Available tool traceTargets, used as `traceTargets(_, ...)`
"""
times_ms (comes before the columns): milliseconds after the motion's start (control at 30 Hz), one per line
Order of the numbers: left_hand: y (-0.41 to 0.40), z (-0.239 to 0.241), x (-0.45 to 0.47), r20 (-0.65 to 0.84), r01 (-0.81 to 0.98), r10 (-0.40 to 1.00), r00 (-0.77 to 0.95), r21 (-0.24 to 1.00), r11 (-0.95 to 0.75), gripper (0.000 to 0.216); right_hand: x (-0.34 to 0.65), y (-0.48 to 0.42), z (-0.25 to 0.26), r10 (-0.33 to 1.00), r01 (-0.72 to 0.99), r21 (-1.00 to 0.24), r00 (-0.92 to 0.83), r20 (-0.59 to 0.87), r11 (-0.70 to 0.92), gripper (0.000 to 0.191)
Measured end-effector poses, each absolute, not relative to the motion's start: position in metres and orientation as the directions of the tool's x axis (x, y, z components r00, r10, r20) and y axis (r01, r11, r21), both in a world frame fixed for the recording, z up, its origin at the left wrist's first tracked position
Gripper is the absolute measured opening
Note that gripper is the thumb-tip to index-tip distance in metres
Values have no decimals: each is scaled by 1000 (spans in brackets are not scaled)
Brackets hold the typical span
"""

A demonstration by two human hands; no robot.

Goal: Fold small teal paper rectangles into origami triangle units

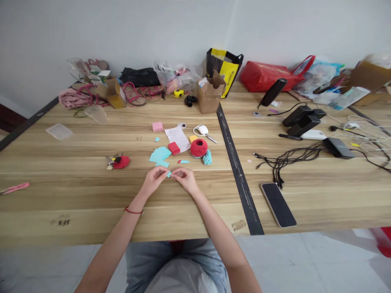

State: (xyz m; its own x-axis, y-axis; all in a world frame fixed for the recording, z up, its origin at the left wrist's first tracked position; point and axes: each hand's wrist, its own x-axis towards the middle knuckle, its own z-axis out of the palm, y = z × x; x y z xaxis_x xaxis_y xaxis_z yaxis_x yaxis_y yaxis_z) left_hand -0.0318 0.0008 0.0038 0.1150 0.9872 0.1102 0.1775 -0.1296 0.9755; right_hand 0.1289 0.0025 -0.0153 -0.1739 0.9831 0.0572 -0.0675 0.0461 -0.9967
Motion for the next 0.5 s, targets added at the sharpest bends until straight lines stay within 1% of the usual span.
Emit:
traceTargets(200,-1,5,-34,194,347,970,146,908,-234,17,130,3,-17,980,17,-994,-172,99,104,18)
traceTargets(267,-1,5,-35,225,378,964,141,888,-263,15,129,3,-18,982,26,-993,-158,106,111,17)
traceTargets(333,-1,4,-35,240,373,963,123,888,-269,15,128,3,-17,985,-8,-995,-144,95,95,20)
traceTargets(400,-1,4,-34,236,346,967,96,903,-255,17,127,3,-15,987,-78,-995,-146,71,60,25)
traceTargets(500,-2,2,-31,215,294,976,44,930,-219,18,126,3,-14,981,-169,-985,-191,14,-19,30)
